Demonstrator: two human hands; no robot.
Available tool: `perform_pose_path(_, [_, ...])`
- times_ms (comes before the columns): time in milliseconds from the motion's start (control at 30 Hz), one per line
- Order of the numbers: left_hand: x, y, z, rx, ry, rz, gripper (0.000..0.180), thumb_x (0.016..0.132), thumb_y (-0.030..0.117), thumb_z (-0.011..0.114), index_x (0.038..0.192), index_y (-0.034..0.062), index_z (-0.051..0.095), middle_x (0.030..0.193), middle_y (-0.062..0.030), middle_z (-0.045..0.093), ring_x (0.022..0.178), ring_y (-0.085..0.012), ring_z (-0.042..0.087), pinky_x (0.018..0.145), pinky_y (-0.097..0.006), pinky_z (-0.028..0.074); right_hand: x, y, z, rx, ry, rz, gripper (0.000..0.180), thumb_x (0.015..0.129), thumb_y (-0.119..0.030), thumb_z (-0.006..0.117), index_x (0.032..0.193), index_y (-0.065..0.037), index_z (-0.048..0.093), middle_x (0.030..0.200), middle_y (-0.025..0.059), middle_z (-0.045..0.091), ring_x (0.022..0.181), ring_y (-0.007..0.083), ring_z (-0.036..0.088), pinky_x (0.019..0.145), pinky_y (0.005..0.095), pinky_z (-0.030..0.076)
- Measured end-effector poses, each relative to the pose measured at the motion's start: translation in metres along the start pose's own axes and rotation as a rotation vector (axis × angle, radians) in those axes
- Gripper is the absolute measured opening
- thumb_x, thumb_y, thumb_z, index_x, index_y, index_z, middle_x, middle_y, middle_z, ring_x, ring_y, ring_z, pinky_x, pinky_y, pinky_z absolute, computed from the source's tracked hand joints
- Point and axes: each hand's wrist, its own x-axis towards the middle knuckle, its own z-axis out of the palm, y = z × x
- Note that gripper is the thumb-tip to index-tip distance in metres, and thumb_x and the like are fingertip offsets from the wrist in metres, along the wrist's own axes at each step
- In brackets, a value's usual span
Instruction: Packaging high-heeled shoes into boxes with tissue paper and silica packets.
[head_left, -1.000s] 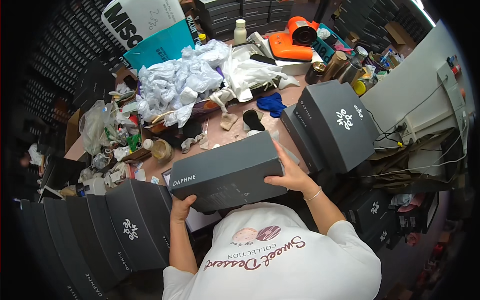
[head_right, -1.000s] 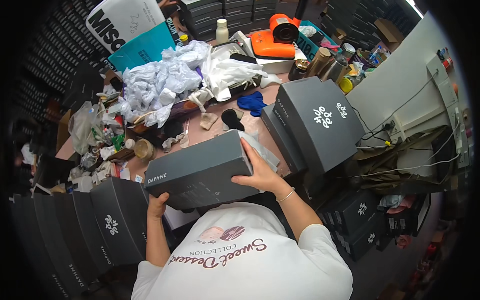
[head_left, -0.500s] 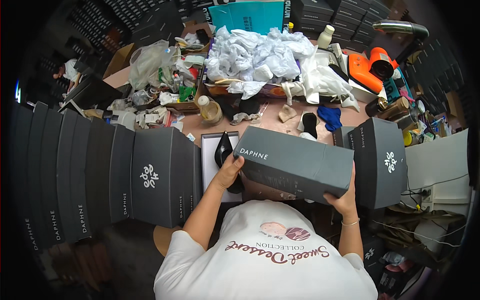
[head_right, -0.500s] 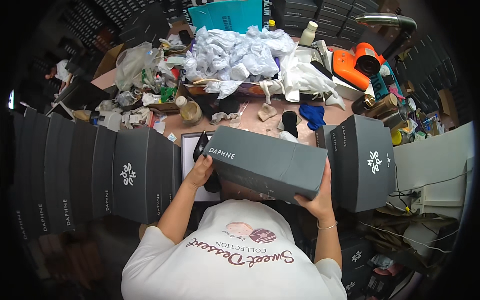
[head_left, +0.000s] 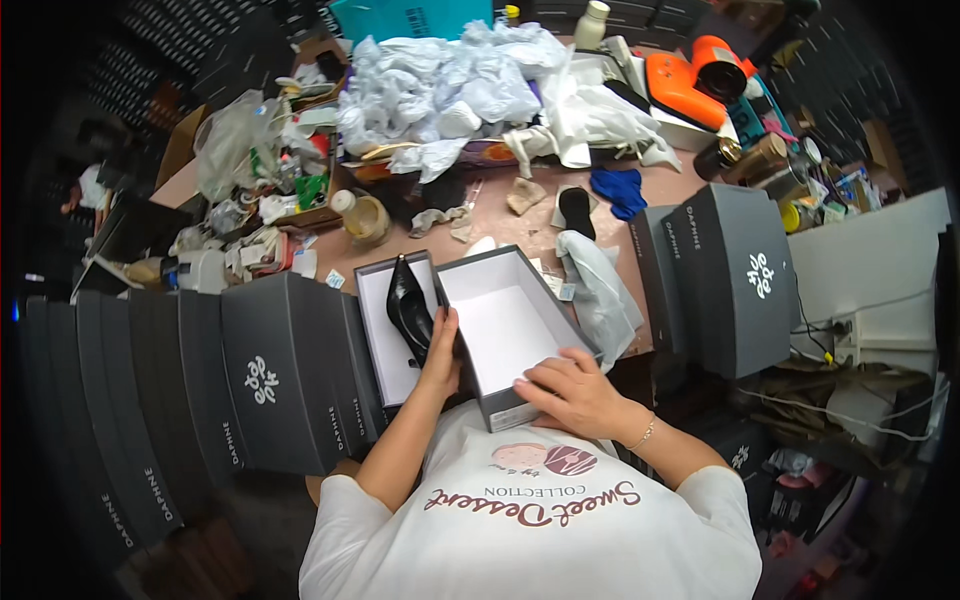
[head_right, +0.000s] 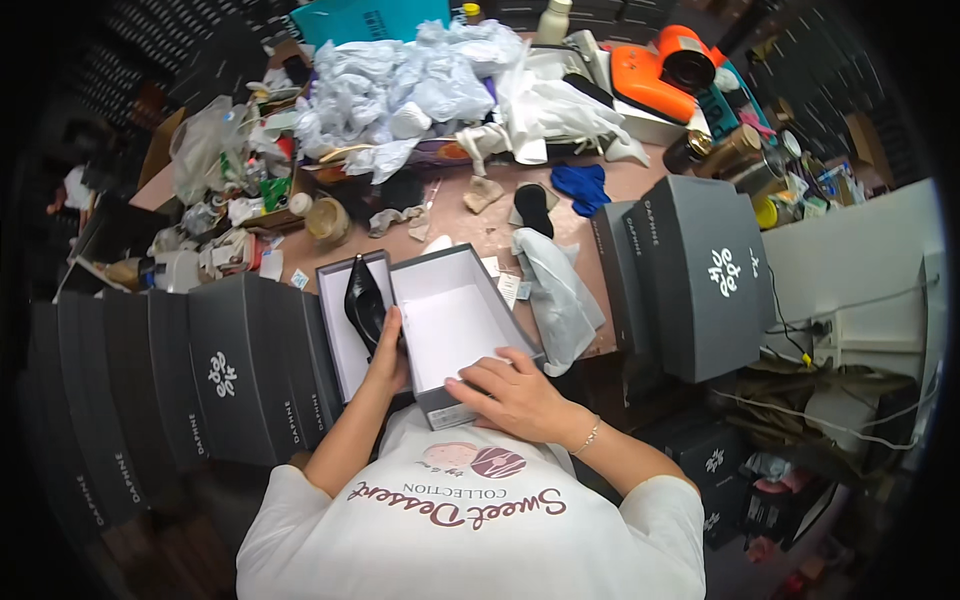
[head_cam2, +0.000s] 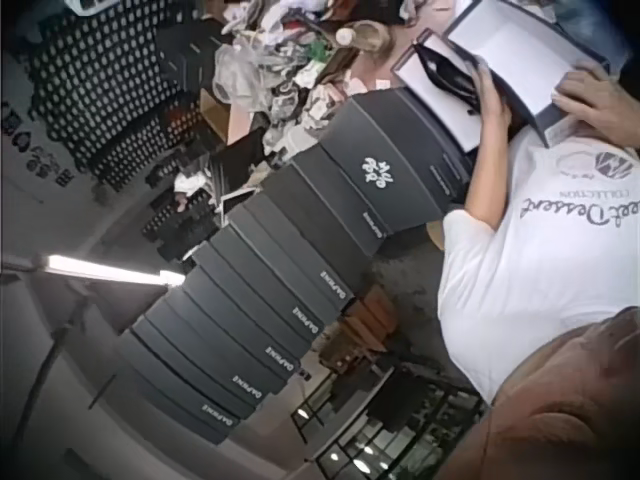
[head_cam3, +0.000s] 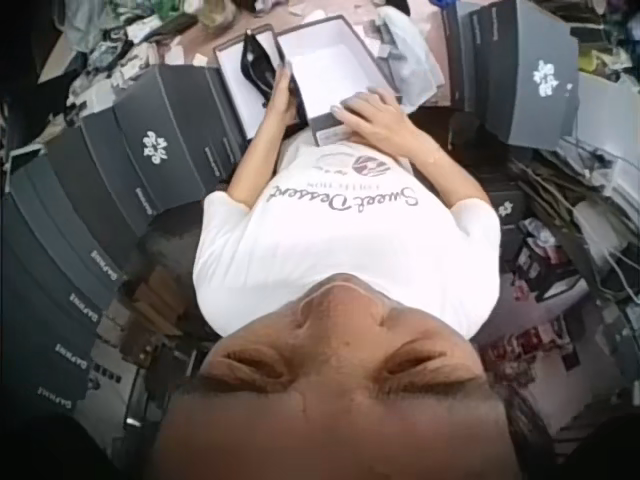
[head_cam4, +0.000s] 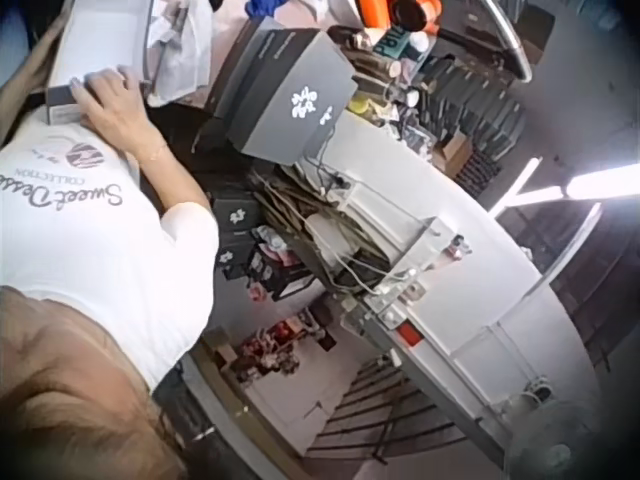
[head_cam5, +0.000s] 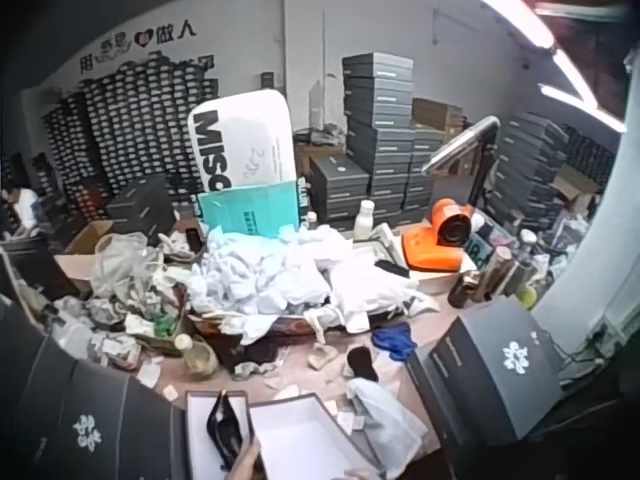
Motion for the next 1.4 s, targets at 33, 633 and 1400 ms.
perform_pose_path(33, [-0.003,0.006,0.001,0.064,0.066,-0.021,0.096,0.081,0.053,0.062,0.149,0.0102,0.007,0.145,-0.0150,0.029,0.133,-0.0289,0.031,0.105,-0.049,0.027,0.004,-0.003,0.007,0.002,0.033,-0.046,0.060,0.072,-0.025,0.070,0.126,-0.009,0.051,0.103,0.0054,0.057,0.097,0.0170,0.056,0.092,0.0380,0.038])
perform_pose_path(633, [-0.076,0.069,-0.018,0.283,0.226,0.533,0.099,0.064,0.032,0.067,0.146,0.0016,0.020,0.131,-0.0228,0.043,0.119,-0.0291,0.047,0.100,-0.037,0.037,0.017,0.185,0.134,-0.134,-0.311,0.612,0.057,0.072,-0.006,0.066,0.125,-0.010,0.044,0.115,0.0238,0.050,0.092,0.0360,0.062,0.072,0.0412,0.054])
perform_pose_path(1400, [-0.107,0.013,0.004,0.194,0.511,0.654,0.095,0.069,0.036,0.061,0.145,0.0013,0.016,0.134,-0.0202,0.038,0.122,-0.0290,0.041,0.102,-0.040,0.033,0.127,0.229,0.151,0.337,0.399,0.359,0.038,0.077,-0.005,0.059,0.114,-0.003,0.055,0.108,0.0149,0.060,0.093,0.0303,0.061,0.082,0.0356,0.049])
